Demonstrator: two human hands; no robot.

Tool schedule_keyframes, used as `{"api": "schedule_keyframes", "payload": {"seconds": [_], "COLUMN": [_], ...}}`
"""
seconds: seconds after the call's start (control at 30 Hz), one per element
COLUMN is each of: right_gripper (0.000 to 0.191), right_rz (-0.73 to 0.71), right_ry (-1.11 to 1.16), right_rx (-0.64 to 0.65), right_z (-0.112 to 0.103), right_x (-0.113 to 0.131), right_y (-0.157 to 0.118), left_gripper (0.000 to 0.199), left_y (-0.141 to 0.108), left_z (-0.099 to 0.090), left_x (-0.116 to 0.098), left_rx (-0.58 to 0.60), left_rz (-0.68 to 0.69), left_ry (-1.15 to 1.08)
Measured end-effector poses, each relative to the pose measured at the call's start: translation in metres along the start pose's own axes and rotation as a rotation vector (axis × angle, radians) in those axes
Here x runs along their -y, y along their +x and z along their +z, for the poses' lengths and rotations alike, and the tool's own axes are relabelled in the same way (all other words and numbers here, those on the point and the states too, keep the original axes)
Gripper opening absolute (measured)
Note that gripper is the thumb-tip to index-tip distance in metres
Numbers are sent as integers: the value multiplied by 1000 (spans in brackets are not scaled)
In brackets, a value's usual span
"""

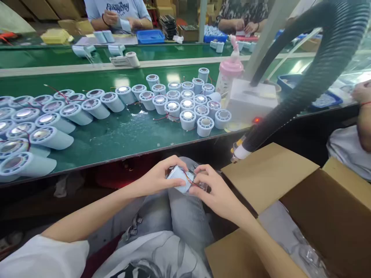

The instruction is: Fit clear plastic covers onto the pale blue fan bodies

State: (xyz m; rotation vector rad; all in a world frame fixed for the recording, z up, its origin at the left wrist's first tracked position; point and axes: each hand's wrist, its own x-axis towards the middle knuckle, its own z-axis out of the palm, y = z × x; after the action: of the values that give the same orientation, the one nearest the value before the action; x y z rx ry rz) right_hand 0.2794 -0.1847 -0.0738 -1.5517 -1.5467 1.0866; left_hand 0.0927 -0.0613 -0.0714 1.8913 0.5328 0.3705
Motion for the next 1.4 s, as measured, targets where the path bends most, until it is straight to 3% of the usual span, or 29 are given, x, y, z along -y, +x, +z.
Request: {"api": "schedule_keyframes", "payload": {"seconds": [0.1, 0.23, 0.4, 0.5, 0.6, 0.67, 0.83, 1.0, 1.07, 1.17, 1.3, 1.4], "right_gripper": [26, 28, 28, 11, 43, 45, 46, 43, 42, 40, 40, 44], "right_rz": [66, 125, 178, 17, -157, -193, -105, -61, -59, -72, -81, -69], "right_ry": [162, 388, 670, 545, 142, -8, 178, 442, 589, 716, 685, 674], "right_rx": [-100, -232, -290, -217, -170, -182, -118, -109, -222, -496, -773, -880], "right_z": [0, -3, -10, -11, -10, -8, -10, -4, 4, 16, 20, 14], "right_x": [-2, -7, -12, -15, -16, -16, -15, -22, -32, -52, -81, -96], "right_y": [1, 4, 4, -1, -11, -18, -25, -23, -24, -27, -31, -29], "left_gripper": [62, 63, 70, 71, 71, 73, 78, 86, 84, 75, 61, 53], "left_y": [1, 3, 1, -2, -5, -7, -10, -6, 7, 41, 93, 119], "left_z": [2, 3, 9, 14, 16, 15, 9, 11, 17, 32, 56, 67], "left_x": [10, 18, 14, 10, 6, 3, -4, 1, 6, 10, 2, -4], "left_rx": [-38, 37, 162, 115, 102, 121, 152, 173, 146, 128, 231, 296], "left_rz": [64, 210, 59, -48, -122, -149, -107, -164, -231, -306, -282, -262], "left_ry": [23, 72, -167, -323, -434, -450, -391, -587, -663, -709, -704, -659]}}
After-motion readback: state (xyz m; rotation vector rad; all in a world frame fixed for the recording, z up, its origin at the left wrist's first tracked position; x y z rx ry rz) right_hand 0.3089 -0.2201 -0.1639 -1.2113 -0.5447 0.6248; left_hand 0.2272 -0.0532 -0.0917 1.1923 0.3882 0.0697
